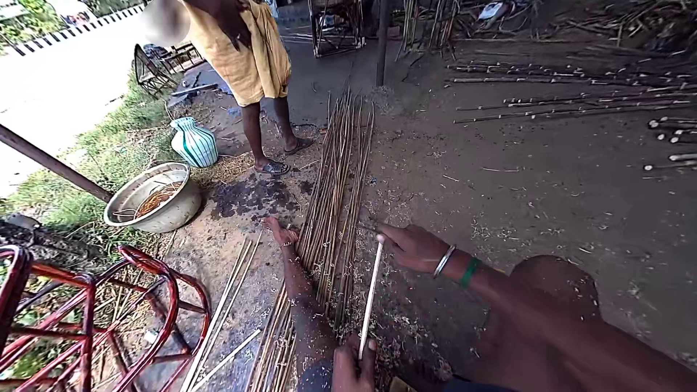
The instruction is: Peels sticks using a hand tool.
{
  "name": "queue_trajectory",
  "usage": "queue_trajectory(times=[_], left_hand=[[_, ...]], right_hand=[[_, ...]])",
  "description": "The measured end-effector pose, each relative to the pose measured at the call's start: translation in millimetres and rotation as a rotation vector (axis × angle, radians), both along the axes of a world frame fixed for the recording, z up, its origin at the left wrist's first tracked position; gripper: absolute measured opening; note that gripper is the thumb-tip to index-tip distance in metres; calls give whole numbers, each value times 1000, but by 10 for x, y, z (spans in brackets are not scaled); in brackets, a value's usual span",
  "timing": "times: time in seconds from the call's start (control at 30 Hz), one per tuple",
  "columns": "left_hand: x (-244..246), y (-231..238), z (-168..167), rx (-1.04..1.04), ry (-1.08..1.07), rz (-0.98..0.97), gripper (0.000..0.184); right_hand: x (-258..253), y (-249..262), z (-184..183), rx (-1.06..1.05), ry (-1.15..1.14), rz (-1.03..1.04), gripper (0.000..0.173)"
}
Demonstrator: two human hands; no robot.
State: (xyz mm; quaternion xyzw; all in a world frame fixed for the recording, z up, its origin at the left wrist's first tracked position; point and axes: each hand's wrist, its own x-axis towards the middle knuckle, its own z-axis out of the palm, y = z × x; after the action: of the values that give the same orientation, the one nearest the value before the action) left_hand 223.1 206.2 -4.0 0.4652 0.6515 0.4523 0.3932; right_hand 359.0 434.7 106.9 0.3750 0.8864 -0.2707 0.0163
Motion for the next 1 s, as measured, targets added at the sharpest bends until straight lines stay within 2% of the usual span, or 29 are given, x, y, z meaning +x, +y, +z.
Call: queue_trajectory(times=[0.07,0.13,0.17,0.3,0.33,0.4,0.47,0.5,0.57,0.63,0.73,0.77,0.83,0.87,0.93,1.0], left_hand=[[19,80,1,-8,23,23,28],[28,27,-21,-6,30,20,22],[13,37,-27,0,14,5,22],[-6,7,-49,-21,-98,-63,28],[0,18,-26,-14,-91,-65,28],[-3,56,-17,-2,-70,-50,26],[0,101,-108,35,-39,-27,21],[4,81,-153,47,-37,-26,21],[-36,33,-144,70,-91,-59,24],[-66,27,-34,64,-213,-88,23],[-53,150,100,82,-427,-48,50],[-59,195,127,124,-501,8,44],[-52,242,150,144,-762,102,22],[-62,255,149,109,-890,102,19],[-74,219,62,-1,-1055,-45,20],[-116,111,-78,-141,-952,-324,15]], right_hand=[[-71,-548,-143,-118,-1,52,41],[-57,-1063,-410,-169,56,151,41],[-30,-1048,-455,-125,94,177,40],[74,-25,-84,-10,31,59,37],[62,31,-115,24,19,34,35],[0,-424,-299,-34,9,41,39],[-1,-1018,-515,-130,13,120,42],[34,-1155,-593,-156,31,159,41],[113,-1067,-635,-178,214,181,42],[150,-781,-611,-203,434,51,38],[119,-548,-564,-224,598,-178,25],[100,-547,-554,-230,648,-210,23],[116,-577,-531,-293,765,-210,19],[116,-589,-510,-347,833,-203,17],[116,-609,-461,-482,955,-193,14],[113,-618,-430,-587,1079,-191,13]])
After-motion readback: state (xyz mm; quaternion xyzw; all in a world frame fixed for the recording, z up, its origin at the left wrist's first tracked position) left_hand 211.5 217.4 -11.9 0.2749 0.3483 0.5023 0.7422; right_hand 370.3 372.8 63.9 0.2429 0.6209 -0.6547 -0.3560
